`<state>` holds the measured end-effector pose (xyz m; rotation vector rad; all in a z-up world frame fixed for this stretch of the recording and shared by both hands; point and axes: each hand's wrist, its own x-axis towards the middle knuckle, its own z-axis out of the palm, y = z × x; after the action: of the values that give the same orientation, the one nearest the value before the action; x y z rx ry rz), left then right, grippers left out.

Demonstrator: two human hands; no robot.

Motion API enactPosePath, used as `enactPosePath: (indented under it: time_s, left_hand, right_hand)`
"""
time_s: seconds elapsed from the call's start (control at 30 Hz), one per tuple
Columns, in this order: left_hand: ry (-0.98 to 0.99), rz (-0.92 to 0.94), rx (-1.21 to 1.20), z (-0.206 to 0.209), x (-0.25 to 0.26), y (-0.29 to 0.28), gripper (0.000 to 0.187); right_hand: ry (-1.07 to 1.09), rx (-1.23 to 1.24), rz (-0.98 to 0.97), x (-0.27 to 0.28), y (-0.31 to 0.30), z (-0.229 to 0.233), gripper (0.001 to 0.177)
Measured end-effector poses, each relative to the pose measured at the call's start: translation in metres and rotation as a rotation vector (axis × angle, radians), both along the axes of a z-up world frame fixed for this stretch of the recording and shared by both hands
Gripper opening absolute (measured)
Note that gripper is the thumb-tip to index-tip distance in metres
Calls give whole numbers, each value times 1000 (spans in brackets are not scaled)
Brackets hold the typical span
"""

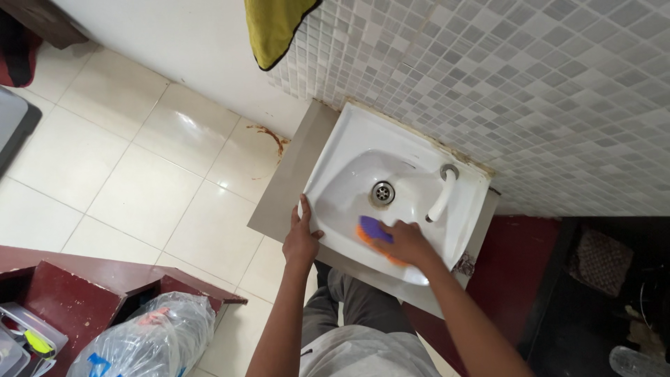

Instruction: The person scrubs the interior surfaces, the rim, and the base of the faucet of a white sink by hand using a purple brush.

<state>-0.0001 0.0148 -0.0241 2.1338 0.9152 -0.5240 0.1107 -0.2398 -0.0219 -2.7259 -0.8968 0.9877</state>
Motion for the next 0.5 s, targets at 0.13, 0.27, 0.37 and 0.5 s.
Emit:
enactPosePath:
  time_s: [0.13,0.27,0.37,0.5]
  left_hand:
    - [30,-15,-20,3,3,-4,110]
    - [18,-77,-49,-3,4,6,125]
    - [-25,-66,-37,-6,1,7,142]
    - [13,20,-14,4,7,-4,138]
  right_hand:
    - [119,-322,-144,2,-48,16,71]
    - [229,-124,-312,-8,-55,9,71]
    - [295,55,-296,-7,-40,-9,70]
    - [124,268,-174,-4,-2,-27,89]
